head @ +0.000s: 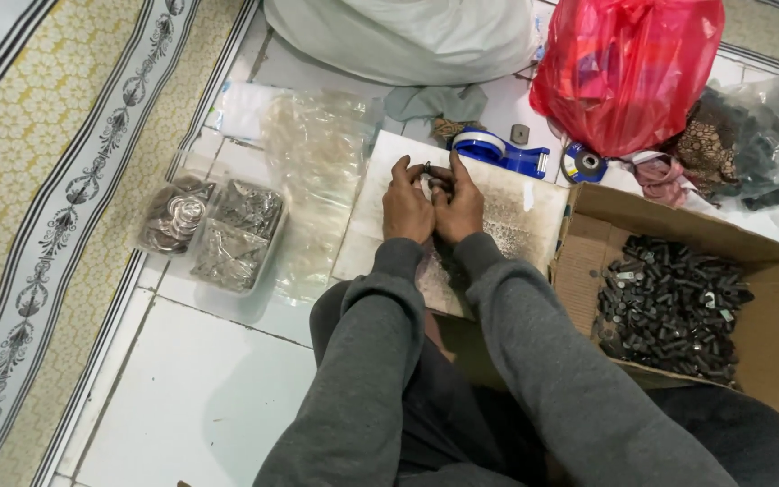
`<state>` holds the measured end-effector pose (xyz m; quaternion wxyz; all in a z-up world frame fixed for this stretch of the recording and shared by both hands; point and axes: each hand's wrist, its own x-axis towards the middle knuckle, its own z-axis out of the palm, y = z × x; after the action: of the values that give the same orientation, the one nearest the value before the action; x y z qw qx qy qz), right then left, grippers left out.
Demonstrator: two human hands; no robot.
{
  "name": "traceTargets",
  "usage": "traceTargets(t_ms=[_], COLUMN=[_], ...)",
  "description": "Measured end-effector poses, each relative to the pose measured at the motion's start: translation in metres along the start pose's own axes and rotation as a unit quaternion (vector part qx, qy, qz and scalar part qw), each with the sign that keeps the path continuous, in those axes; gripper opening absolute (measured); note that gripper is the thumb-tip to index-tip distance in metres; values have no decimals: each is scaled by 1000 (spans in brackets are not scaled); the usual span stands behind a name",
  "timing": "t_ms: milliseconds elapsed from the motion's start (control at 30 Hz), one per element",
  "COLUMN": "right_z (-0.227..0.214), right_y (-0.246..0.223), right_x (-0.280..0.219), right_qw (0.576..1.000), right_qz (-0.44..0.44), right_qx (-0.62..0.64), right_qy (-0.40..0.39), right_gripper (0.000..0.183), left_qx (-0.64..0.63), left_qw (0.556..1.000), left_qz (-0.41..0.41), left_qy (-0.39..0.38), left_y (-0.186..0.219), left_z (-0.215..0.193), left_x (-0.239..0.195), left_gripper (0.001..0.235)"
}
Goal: The person sits on the floor and picks small black plastic clips from a cardboard box. They connect the clips together by hand to form a chain and place the assembled chain on a white board next to them.
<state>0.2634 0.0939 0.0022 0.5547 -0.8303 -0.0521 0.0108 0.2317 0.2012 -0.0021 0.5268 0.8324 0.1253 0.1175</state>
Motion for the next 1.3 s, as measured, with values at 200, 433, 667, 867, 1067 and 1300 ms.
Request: traceTargets(t_ms=[200, 433, 667, 867, 1067, 1300], right_z=[-4, -14, -85, -218, -362, -381], right_y=[2, -2, -8, 75, 167, 272], right_x=[0, -18, -65, -88, -101, -125], right_qw=[999, 997, 989, 995, 979, 948], right_qz=[9, -5, -27, -55, 56, 190], right_qx=[1, 57, 147, 44, -181, -244], right_qy=[-38, -51, -15, 73, 77, 76], right_gripper=[72, 71, 59, 41, 24, 28], left_qx=[-33, -29, -56, -77, 106, 203], left_qw=[999, 998, 970, 967, 949, 917], left_qz=[-4, 12, 133, 243, 155, 147], left_qy=[14, 48, 194, 26, -253, -311], left_y=[2, -19, 70, 118, 145, 78], left_z=[0, 14, 44, 137, 213, 331], left_x=[-4, -8, -69, -123, -149, -151], left_gripper=[52, 57, 43, 18, 19, 33])
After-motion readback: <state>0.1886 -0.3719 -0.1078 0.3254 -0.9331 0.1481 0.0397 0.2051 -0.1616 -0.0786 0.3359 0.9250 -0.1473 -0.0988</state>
